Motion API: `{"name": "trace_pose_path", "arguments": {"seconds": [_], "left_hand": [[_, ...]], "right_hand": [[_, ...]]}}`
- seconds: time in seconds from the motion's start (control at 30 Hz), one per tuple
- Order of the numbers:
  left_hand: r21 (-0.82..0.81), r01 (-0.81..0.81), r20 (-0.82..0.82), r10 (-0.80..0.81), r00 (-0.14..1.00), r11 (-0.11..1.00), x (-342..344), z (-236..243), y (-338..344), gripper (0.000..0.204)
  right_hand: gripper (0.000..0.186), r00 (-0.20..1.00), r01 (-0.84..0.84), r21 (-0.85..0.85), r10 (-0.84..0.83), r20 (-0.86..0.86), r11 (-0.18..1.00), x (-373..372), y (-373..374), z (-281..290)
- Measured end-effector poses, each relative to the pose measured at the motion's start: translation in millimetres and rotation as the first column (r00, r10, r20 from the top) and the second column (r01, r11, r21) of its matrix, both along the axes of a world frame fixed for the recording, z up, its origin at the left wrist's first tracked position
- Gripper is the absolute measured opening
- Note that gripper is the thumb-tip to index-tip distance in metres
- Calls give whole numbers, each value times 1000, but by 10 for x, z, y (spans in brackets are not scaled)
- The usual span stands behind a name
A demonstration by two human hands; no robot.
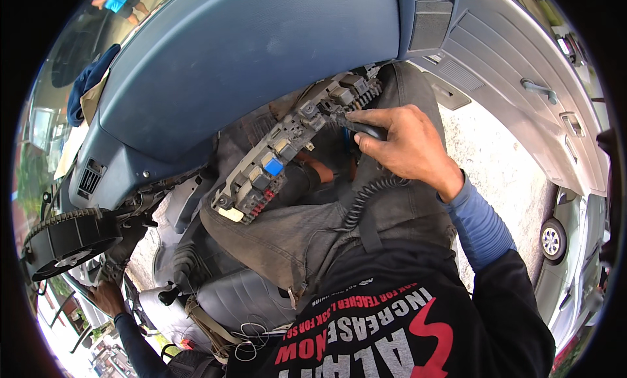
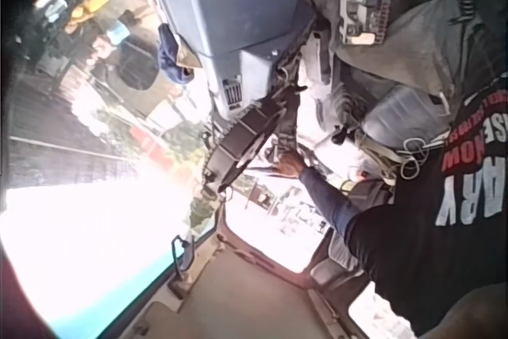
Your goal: The person removes the dashboard fuse box cover, uses a screwdriver to detach the fuse box, and manipulates the wiring harness and connectors. The person then reattaches the fuse box and closes the cover.
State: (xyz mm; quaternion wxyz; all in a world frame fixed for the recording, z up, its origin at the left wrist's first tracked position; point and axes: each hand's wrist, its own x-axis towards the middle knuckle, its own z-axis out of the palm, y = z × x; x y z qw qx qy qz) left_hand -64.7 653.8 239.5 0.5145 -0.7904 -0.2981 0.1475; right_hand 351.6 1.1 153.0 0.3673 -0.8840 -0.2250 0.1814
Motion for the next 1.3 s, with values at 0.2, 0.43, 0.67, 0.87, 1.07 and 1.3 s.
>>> {"name": "trace_pose_path", "arguments": {"seconds": [0.2, 0.43, 0.67, 0.87, 1.07, 1.3], "left_hand": [[8, -71, -14, 71, 997, 997, 56, 23, -97, 31], [6, -119, -42, 119, 992, 993, 38, -20, -57, 30], [39, -7, -42, 9, 999, 999, -174, -81, 118, 27], [17, -59, -33, 59, 998, 998, 41, -95, -93, 24], [32, -142, -49, 144, 988, 989, 149, 48, -279, 27], [8, -23, -27, 23, 999, 1000, -121, 61, -117, 19]], "right_hand": [[37, 999, -6, 9, 6, 47, 1000, -14, 34, -73], [38, 986, -38, 27, 33, 161, 999, -6, 47, -170], [38, 988, -36, -13, 37, 148, 999, 0, 78, -139], [41, 999, -13, -58, 16, 51, 998, 37, 98, -7], [42, 999, 40, -67, -42, -31, 997, 63, 108, 4], [42, 998, 40, -101, -45, -43, 994, 63, 130, 3]]}}
